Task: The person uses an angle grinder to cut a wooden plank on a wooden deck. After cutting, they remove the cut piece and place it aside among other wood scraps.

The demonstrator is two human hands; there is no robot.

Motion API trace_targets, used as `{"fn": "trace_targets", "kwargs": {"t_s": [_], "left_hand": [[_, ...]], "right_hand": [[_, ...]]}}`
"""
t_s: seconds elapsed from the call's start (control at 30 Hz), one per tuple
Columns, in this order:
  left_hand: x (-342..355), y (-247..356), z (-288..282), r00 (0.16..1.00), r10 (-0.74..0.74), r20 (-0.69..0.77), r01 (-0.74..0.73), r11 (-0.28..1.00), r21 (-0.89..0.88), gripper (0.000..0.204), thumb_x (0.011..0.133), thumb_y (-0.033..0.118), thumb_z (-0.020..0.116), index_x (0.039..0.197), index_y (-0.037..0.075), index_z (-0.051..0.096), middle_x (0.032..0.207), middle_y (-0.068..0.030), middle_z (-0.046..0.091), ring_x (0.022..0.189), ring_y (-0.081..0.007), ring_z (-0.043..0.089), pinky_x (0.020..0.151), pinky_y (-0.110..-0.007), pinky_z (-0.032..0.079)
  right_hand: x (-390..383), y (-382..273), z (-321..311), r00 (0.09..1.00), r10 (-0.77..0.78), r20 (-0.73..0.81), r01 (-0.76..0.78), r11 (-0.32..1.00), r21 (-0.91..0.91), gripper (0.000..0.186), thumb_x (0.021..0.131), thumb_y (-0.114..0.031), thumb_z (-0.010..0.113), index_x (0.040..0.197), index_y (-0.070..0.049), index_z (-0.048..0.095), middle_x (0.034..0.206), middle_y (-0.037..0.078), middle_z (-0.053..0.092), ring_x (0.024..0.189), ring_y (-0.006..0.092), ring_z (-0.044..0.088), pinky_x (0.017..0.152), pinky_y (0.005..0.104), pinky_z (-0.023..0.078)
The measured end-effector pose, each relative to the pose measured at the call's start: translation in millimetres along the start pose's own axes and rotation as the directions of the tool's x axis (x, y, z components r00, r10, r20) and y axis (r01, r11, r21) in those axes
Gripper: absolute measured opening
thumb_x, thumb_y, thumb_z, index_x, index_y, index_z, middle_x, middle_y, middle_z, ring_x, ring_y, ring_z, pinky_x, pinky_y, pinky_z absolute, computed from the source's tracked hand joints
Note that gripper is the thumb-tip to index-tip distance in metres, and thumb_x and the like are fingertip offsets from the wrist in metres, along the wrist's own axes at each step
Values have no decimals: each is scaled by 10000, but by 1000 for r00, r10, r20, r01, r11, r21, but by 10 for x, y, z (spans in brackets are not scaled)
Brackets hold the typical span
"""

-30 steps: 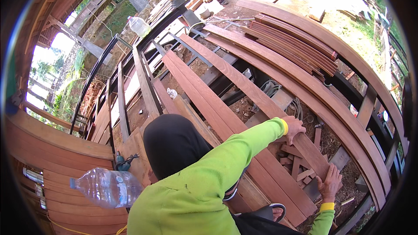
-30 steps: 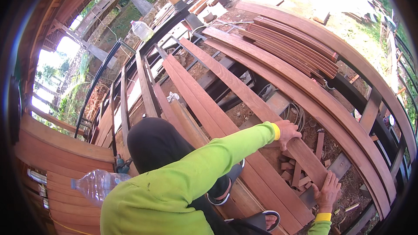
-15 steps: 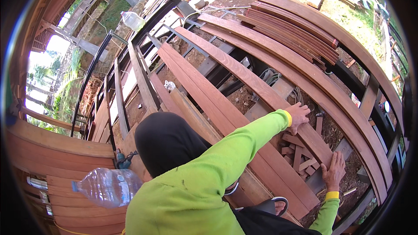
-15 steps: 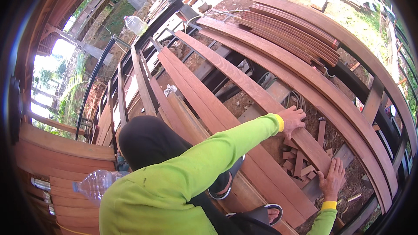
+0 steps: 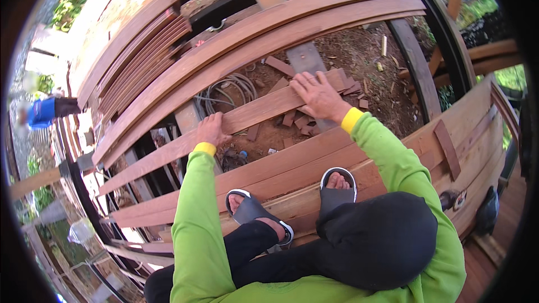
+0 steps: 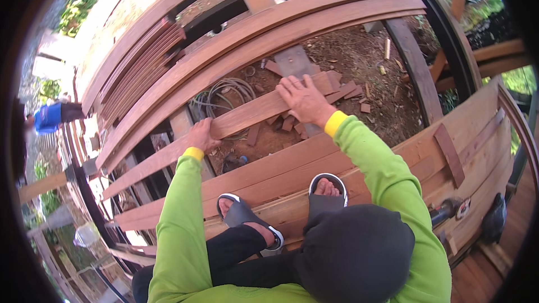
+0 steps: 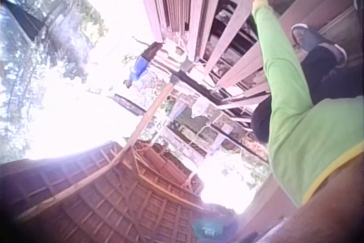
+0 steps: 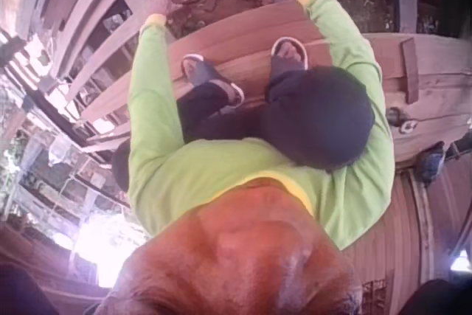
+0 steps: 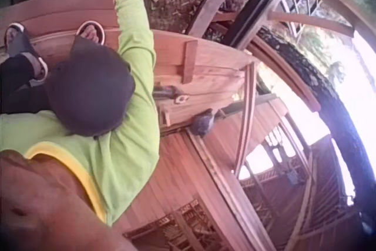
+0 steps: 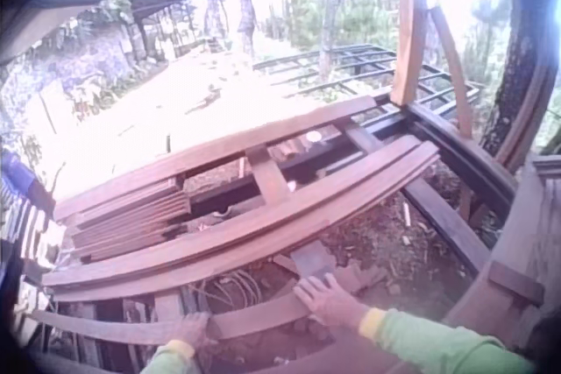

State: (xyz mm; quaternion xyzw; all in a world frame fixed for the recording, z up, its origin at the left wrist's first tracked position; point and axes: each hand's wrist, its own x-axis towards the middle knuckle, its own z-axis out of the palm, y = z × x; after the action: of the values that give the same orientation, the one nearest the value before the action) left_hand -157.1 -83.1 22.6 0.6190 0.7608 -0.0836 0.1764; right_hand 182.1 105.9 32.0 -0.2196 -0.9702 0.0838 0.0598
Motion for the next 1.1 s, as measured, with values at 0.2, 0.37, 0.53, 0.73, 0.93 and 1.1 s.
{"fn": "trace_targets", "kwargs": {"t_s": [0.2,0.37,0.53,0.73,0.93,1.1], "left_hand": [[169,592,-253,996,79,46,-81,996,35,788,595,379,871,1227,56,529,1111,-147,644,1067,-331,619,938,-422,493],[272,1238,-380,991,126,-44,-130,984,-124,883,632,389,872,1338,49,464,1181,-162,632,1107,-330,609,949,-428,486],[105,509,-32,973,201,-115,-209,976,-64,922,639,384,874,1371,35,436,1220,-180,615,1165,-354,573,985,-459,461],[85,369,-87,983,181,-25,-182,982,-56,827,666,382,860,1303,17,478,1190,-190,619,1120,-377,583,964,-458,466],[127,495,-141,969,238,-60,-240,971,-19,748,687,410,841,1218,10,497,1097,-205,641,1044,-387,605,906,-459,492],[129,520,-166,962,261,-76,-263,965,-15,746,683,421,842,1200,9,496,1069,-201,643,1026,-386,610,891,-458,498]], "right_hand": [[-200,-343,-39,989,121,-88,-118,992,38,784,731,-326,796,1382,-52,455,1408,141,462,1331,322,413,1106,620,282],[-193,-263,-126,979,191,-66,-188,981,42,764,724,-319,805,1357,-53,469,1378,136,465,1340,326,395,1097,644,285],[-263,-98,-140,982,187,-12,-187,982,17,738,718,-313,814,1329,-54,491,1328,129,477,1316,313,407,1056,654,323],[-160,-34,-49,978,184,100,-185,983,-2,752,735,-312,808,1368,-75,476,1348,120,476,1318,294,421,1057,644,334],[-225,73,-78,976,187,115,-189,982,10,747,723,-279,818,1359,-78,480,1310,112,500,1296,293,441,1045,665,344],[-213,94,-110,976,176,130,-180,983,20,715,728,-259,809,1337,-63,490,1284,116,512,1282,297,451,1051,681,333]]}}
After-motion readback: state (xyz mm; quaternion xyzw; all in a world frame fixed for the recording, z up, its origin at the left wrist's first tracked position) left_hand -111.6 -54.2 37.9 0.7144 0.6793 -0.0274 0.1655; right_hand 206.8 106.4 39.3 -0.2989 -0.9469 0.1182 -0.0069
